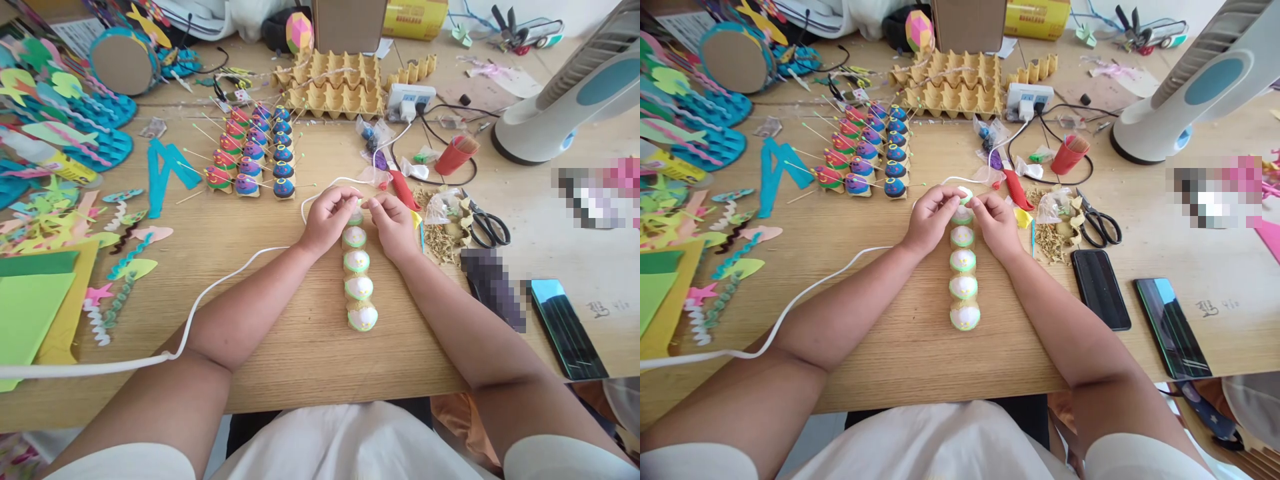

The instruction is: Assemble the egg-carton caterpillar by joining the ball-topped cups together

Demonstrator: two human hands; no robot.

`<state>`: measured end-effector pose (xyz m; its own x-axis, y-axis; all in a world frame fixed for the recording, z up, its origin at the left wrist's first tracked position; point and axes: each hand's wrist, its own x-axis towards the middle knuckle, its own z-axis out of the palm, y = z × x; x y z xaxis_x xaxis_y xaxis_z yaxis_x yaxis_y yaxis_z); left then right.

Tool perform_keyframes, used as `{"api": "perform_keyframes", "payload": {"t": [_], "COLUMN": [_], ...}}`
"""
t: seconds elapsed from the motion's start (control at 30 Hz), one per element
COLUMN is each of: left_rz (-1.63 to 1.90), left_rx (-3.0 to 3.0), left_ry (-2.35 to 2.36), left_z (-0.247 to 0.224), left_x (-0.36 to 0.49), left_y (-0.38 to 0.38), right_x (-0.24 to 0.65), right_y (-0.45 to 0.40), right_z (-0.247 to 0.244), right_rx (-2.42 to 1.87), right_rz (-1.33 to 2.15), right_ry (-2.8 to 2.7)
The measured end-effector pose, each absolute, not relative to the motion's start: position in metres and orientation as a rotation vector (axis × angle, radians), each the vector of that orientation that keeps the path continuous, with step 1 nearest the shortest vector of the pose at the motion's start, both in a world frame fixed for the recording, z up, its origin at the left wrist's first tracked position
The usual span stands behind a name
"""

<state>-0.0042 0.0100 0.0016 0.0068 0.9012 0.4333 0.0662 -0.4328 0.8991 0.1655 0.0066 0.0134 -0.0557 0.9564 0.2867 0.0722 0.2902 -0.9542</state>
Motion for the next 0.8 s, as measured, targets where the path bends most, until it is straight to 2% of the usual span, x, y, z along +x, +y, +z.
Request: {"api": "perform_keyframes", "payload": {"t": [0.47,0.8], "left_rz": [1.494,1.517], "left_rx": [1.651,1.692], "left_ry": [0.942,0.976], "left_z": [0.0035,0.005], "left_x": [-0.003,-0.0034], "left_y": [0.0093,0.0097], "right_x": [0.1655,0.1638], "right_y": [0.0051,0.0062], "right_z": [0.0169,0.0138], "right_rx": [-1.047,-1.047], "right_rz": [0.826,0.871], "right_ry": [-1.541,-1.523]}}
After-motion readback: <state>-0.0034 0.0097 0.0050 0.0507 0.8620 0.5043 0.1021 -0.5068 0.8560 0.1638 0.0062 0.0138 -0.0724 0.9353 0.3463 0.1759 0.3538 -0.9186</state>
